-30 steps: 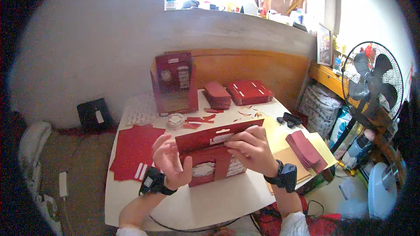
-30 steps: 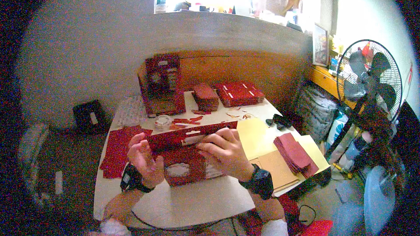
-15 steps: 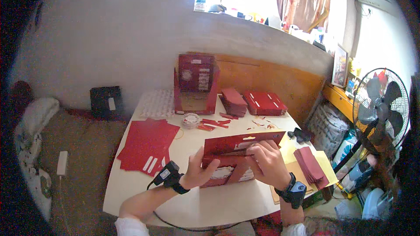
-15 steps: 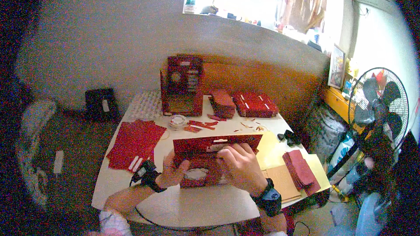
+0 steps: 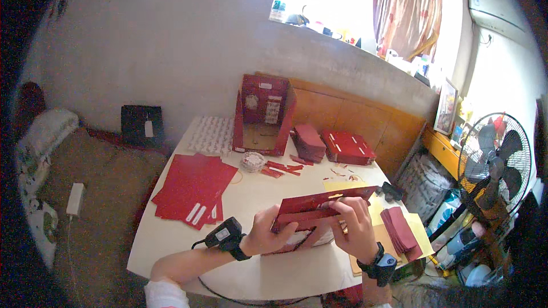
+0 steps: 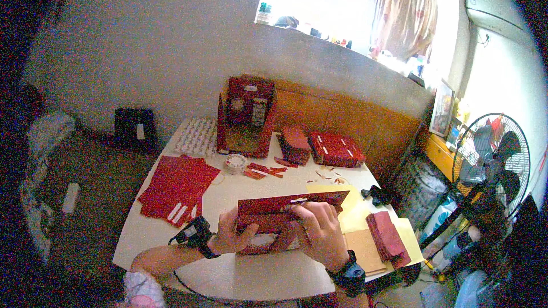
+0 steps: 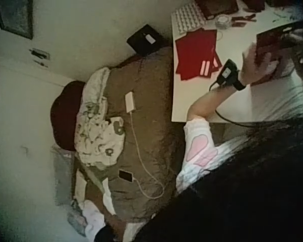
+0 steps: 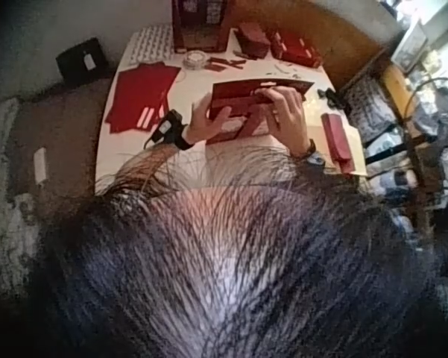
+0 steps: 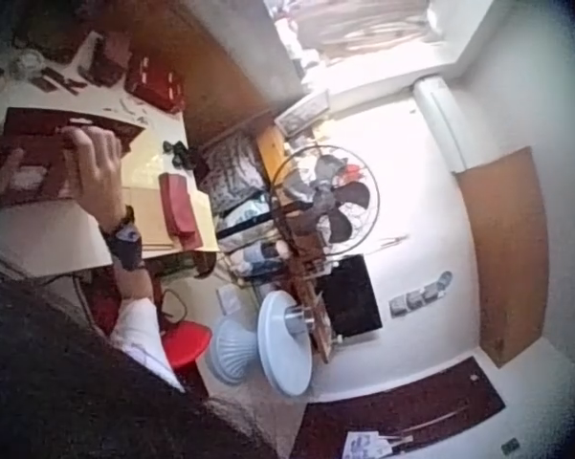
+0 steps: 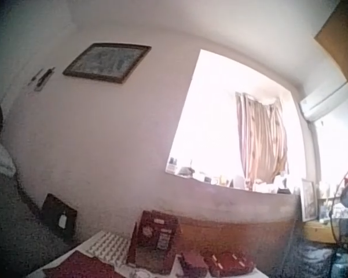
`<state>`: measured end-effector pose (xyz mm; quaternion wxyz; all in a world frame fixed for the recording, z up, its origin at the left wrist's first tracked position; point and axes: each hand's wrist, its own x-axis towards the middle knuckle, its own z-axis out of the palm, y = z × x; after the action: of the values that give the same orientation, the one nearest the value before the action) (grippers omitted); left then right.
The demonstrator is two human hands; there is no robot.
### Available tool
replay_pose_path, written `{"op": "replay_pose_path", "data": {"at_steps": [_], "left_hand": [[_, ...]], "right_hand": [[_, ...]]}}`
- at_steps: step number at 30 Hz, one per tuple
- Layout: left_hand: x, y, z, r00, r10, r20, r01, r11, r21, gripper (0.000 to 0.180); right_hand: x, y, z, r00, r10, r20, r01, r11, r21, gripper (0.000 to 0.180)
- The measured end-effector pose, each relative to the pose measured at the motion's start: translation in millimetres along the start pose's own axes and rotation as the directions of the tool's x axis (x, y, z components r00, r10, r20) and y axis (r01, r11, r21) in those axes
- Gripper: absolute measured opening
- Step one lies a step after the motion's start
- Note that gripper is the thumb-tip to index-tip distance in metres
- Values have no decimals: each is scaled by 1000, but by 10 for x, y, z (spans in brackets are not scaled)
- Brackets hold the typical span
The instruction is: Assembling a red decorative paper box or envelope packaging.
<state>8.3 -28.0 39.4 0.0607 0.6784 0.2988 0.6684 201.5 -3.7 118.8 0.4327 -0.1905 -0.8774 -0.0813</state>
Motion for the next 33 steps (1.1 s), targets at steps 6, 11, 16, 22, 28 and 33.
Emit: {"op": "replay_pose_path", "data": {"at_steps": [6, 11, 16, 22, 28, 33], "left_hand": [[18, 49, 9, 1000, 16, -6, -16, 1000, -20, 26], [77, 120, 27, 1000, 18, -11, -19, 998, -57, 28], [62, 134, -9, 999, -21, 23, 22, 999, -39, 27], [80, 189, -7, 994, -103, 32, 106, 986, -125, 26], [93, 184, 7, 990, -108, 87, 123, 972, -200, 30], [91, 223, -8, 983, -167, 73, 178, 969, -169, 28]], "right_hand": [[-77, 57, 59, 992, -115, -42, 109, 987, -117, 21], [-96, 76, 133, 993, -115, -25, 111, 988, -108, 22], [-22, -2, 167, 993, -112, -49, 108, 992, -72, 21], [-18, -16, 219, 996, -80, -36, 78, 995, -68, 18], [8, -35, 260, 998, -63, -25, 64, 998, 27, 15], [54, -86, 249, 999, -37, 17, 37, 999, 8, 14]]}}
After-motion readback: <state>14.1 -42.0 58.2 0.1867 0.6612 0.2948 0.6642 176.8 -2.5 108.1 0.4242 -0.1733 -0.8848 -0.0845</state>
